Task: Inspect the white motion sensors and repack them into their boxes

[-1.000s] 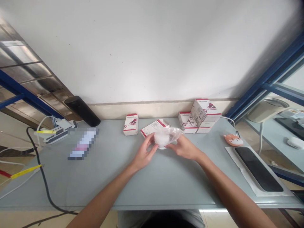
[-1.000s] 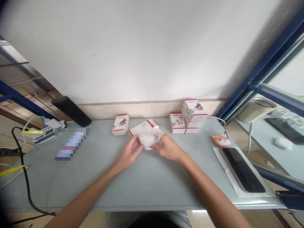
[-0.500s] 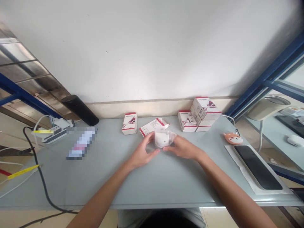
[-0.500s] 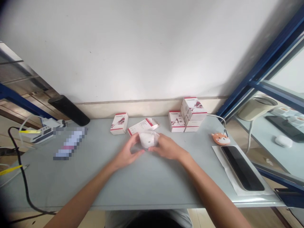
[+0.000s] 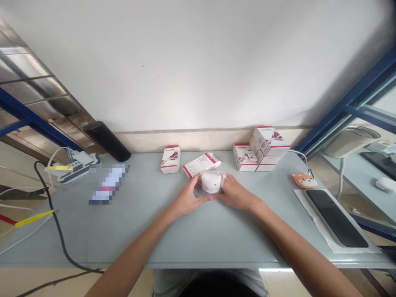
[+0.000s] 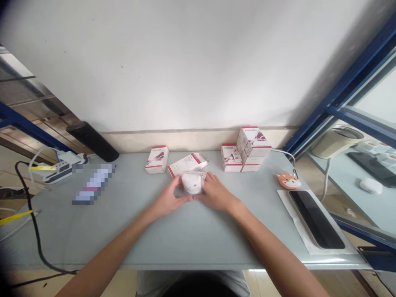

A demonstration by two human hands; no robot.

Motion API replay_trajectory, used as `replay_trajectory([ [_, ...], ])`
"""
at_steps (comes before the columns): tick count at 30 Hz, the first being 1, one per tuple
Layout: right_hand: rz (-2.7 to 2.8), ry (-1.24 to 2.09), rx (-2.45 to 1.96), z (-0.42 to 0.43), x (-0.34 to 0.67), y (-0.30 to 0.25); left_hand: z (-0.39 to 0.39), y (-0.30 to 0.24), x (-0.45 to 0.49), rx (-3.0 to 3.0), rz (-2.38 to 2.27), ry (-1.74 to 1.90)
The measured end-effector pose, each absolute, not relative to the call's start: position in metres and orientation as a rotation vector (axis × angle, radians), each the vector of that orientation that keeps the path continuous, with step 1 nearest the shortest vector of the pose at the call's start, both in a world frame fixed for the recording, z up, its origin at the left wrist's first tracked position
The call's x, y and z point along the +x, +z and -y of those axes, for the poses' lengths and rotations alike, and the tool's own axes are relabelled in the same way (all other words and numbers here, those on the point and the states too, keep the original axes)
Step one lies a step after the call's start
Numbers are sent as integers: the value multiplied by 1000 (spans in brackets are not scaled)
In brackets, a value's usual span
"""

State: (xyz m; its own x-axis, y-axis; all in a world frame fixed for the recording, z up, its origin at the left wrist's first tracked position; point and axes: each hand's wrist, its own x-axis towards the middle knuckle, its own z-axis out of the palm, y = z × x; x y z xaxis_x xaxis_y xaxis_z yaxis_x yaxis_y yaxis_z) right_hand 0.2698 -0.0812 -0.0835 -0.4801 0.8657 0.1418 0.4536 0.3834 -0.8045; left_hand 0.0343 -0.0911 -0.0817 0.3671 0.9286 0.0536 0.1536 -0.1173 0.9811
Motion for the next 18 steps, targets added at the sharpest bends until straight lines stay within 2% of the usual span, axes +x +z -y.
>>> replay_trajectory([
  [3, 2229, 855, -1125, 83, 267, -82, 93, -83, 37, 1494, -1010, 939],
  [7, 2190, 970, -1040, 85, 271, -65, 92, -82, 37, 1351, -1023, 1029],
  [12, 2007, 1033, -1090, 87, 273, -46, 89, -73, 36, 1149, -925, 1139],
  [18, 1597, 1043, -1079, 87, 263, -49, 88, -68, 36, 977, -792, 1141],
])
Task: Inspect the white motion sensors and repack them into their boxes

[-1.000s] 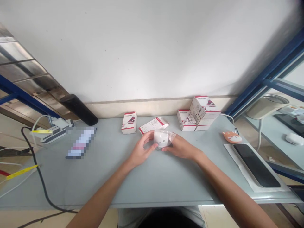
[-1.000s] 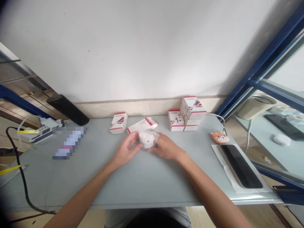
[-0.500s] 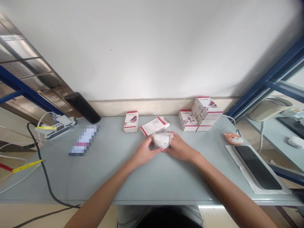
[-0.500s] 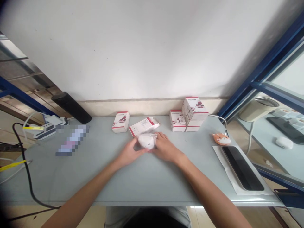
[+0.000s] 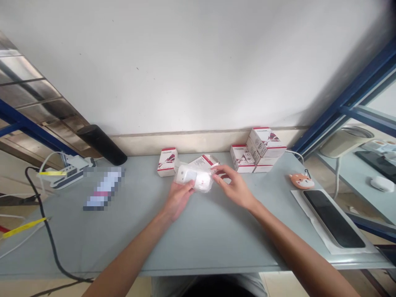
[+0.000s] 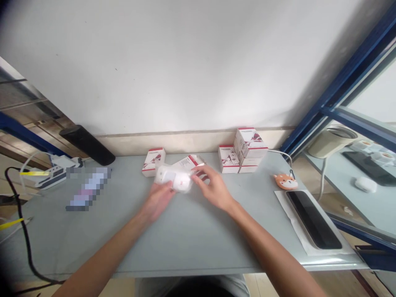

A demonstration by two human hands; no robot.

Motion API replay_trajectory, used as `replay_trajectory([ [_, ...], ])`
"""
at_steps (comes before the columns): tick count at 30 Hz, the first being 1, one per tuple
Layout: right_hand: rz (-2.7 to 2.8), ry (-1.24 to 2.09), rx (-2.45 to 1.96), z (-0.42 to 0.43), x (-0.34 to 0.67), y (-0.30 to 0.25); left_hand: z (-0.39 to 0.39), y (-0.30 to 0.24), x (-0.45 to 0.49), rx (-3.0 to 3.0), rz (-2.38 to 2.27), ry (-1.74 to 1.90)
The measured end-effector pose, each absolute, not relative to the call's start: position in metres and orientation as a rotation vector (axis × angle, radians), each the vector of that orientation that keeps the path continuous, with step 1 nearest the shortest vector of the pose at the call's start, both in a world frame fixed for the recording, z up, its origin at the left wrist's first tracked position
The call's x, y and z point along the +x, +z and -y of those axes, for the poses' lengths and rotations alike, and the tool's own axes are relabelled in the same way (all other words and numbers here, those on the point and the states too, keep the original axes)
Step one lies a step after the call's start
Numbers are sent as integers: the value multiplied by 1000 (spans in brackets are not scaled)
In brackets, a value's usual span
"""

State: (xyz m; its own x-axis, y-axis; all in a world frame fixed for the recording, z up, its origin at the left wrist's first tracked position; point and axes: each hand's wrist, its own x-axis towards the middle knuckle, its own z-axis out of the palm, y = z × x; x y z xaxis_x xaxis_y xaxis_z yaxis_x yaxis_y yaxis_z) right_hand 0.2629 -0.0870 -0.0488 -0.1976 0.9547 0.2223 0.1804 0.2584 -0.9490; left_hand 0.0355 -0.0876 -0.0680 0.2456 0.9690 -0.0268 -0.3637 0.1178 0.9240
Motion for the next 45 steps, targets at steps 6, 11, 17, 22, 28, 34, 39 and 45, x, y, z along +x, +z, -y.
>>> replay_trajectory([
  [6, 1332, 1325, -1063, 91, 247, -57, 85, -71, 33, 906, -757, 1142],
  [11, 1099, 1333, -1053, 88, 248, -56, 88, -67, 33, 972, -781, 1187],
  [17, 875, 1712, -951, 85, 258, -49, 97, -63, 33, 1295, -923, 1231],
  [22, 870, 1855, -960, 83, 265, -45, 88, -69, 22, 1931, -1169, 1573],
  [28, 1053, 1523, -1045, 82, 270, -43, 77, -69, 9, 2456, -1062, 1551],
  [34, 1128, 1386, -1135, 83, 268, -49, 92, -71, 13, 2234, -1232, 1179],
  [39, 1296, 1308, -1238, 84, 266, -51, 94, -58, 14, 2029, -1234, 937],
  [45, 1386, 1356, -1197, 84, 271, -45, 94, -47, 23, 1308, -956, 826],
])
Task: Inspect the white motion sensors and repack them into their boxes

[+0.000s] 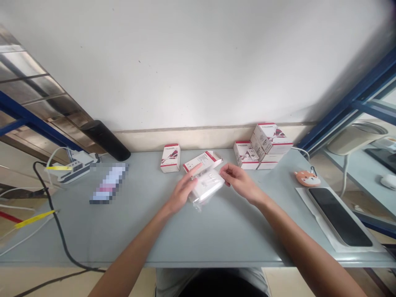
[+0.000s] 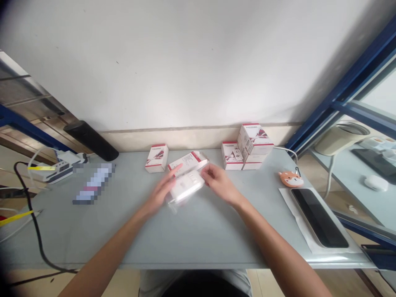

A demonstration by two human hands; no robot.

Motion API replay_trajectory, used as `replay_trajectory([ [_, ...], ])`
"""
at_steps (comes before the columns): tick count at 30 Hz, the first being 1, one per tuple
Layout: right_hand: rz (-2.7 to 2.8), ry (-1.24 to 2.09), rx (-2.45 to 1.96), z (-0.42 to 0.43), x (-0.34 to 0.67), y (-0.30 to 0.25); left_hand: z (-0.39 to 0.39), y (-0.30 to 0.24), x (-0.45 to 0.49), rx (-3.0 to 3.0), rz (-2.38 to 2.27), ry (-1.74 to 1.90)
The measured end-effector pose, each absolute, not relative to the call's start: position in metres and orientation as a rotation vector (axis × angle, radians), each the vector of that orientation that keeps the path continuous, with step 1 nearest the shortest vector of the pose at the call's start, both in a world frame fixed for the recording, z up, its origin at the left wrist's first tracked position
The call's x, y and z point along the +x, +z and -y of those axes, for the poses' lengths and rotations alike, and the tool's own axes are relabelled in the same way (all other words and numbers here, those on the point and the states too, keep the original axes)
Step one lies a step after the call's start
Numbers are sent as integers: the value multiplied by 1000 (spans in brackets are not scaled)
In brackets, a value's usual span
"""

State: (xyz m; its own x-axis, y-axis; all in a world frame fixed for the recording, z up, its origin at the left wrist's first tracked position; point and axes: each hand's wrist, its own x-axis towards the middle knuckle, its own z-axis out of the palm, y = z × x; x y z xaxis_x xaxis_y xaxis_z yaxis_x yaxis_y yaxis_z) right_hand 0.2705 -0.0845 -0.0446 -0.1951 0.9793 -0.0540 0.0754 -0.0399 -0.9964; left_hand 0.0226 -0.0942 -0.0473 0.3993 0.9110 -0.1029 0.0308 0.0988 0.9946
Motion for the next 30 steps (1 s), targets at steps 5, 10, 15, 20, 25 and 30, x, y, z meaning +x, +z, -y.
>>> replay_trajectory([
  [5, 1145, 1540, -1079, 81, 274, -49, 91, -54, 24, 847, -626, 772],
  [10, 992, 1513, -1076, 79, 265, -61, 90, -60, 22, 937, -660, 808],
  [15, 972, 1306, -1114, 78, 262, -66, 91, -67, 32, 1037, -861, 909],
  [20, 1098, 1095, -1116, 82, 255, -66, 91, -65, 37, 995, -877, 905],
  [25, 1274, 838, -1052, 95, 247, -63, 90, -58, 35, 857, -820, 749],
  [30, 1634, 545, -954, 101, 256, -51, 88, -55, 28, 790, -807, 680],
])
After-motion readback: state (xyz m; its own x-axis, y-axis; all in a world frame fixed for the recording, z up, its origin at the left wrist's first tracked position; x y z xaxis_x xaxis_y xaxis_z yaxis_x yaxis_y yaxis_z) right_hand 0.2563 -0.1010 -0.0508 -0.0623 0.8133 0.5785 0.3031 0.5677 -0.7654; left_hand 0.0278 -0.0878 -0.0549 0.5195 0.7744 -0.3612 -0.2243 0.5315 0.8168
